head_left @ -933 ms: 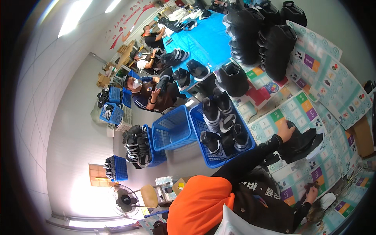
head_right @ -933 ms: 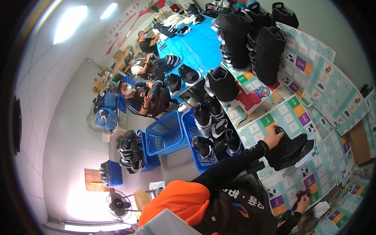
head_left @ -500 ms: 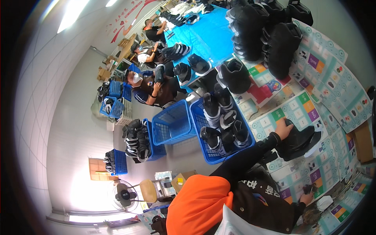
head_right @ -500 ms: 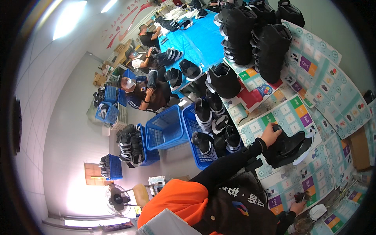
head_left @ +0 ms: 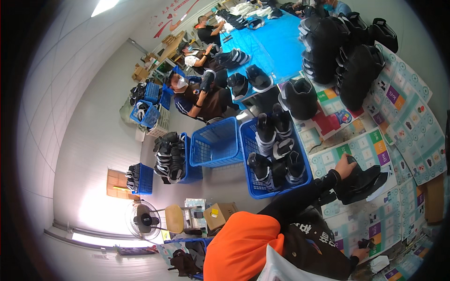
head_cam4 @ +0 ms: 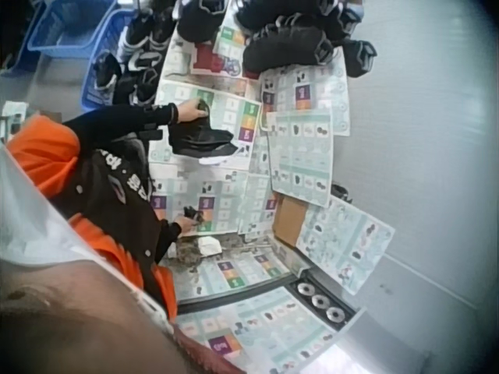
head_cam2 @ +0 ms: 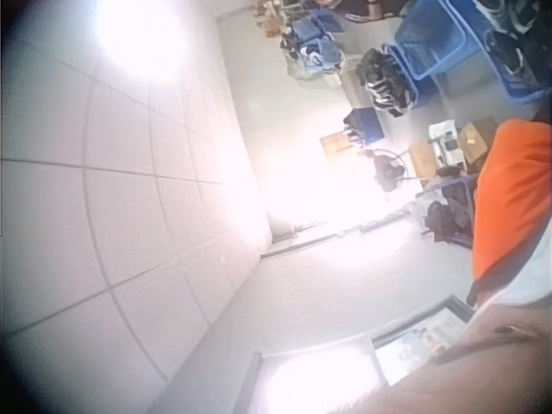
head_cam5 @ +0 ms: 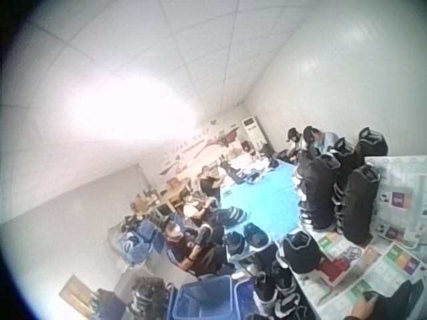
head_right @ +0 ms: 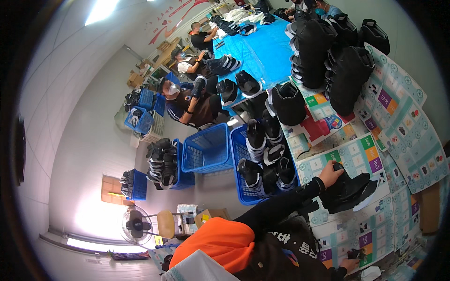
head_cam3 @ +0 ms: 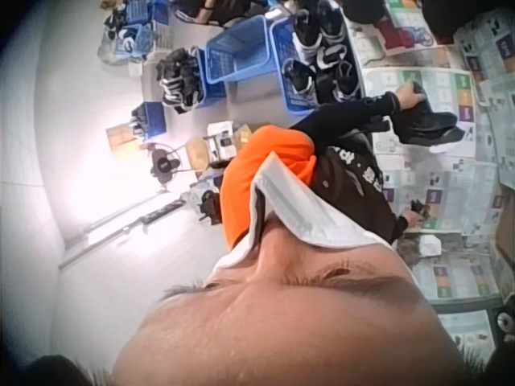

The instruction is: The person picks up shoe sole components and cleans the inner surfaces using a hand-held air nozzle, then places them into a blue basket.

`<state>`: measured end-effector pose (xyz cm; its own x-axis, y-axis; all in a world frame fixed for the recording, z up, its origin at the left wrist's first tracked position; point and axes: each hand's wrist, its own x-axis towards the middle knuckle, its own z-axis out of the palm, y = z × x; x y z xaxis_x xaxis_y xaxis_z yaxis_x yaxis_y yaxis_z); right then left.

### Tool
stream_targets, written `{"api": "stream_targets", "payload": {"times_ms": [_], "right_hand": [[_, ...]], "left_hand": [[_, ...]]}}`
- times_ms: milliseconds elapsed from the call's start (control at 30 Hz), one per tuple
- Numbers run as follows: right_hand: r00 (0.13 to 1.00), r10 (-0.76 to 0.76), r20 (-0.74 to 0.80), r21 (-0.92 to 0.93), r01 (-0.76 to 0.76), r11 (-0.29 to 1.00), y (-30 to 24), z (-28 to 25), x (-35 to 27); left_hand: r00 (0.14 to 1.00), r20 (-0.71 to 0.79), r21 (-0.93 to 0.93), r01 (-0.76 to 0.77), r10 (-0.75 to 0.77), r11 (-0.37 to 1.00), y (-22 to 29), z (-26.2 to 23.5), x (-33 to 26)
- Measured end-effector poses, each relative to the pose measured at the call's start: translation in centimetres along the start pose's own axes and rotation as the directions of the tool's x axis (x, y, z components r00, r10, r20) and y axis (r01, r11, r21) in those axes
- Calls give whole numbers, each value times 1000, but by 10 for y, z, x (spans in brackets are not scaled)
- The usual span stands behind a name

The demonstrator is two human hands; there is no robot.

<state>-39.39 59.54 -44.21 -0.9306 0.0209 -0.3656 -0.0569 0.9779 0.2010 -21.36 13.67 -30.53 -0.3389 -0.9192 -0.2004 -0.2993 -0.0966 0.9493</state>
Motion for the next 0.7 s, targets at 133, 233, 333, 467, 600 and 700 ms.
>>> {"api": "stream_targets", "payload": {"times_ms": [133, 233, 333, 467, 600, 700], "right_hand": [[1000, -10, 7, 21, 10, 1000, -1, -2, 2], [999, -31, -38, 10, 32, 999, -2, 4, 9], [998, -16, 66, 4, 16, 1000, -5, -2, 6], [999, -49, 1, 80, 49, 996, 3, 3, 4], [999, -46, 21, 108, 43, 993, -1, -6, -2], [996, -89, 24, 141, 85, 986, 6, -3, 4]], "left_hand": [[1000, 3, 28, -1, 1, 1000, 1, -3, 0], [1000, 6, 44, 18, -18, 999, 4, -6, -1], [999, 10, 35, 33, -33, 999, 6, -8, -3], [1000, 12, 41, 19, -19, 999, 5, -5, -5], [1000, -2, 56, 7, -7, 998, 3, -6, -8], [1000, 2, 55, -2, 2, 998, 2, -5, -9]]}}
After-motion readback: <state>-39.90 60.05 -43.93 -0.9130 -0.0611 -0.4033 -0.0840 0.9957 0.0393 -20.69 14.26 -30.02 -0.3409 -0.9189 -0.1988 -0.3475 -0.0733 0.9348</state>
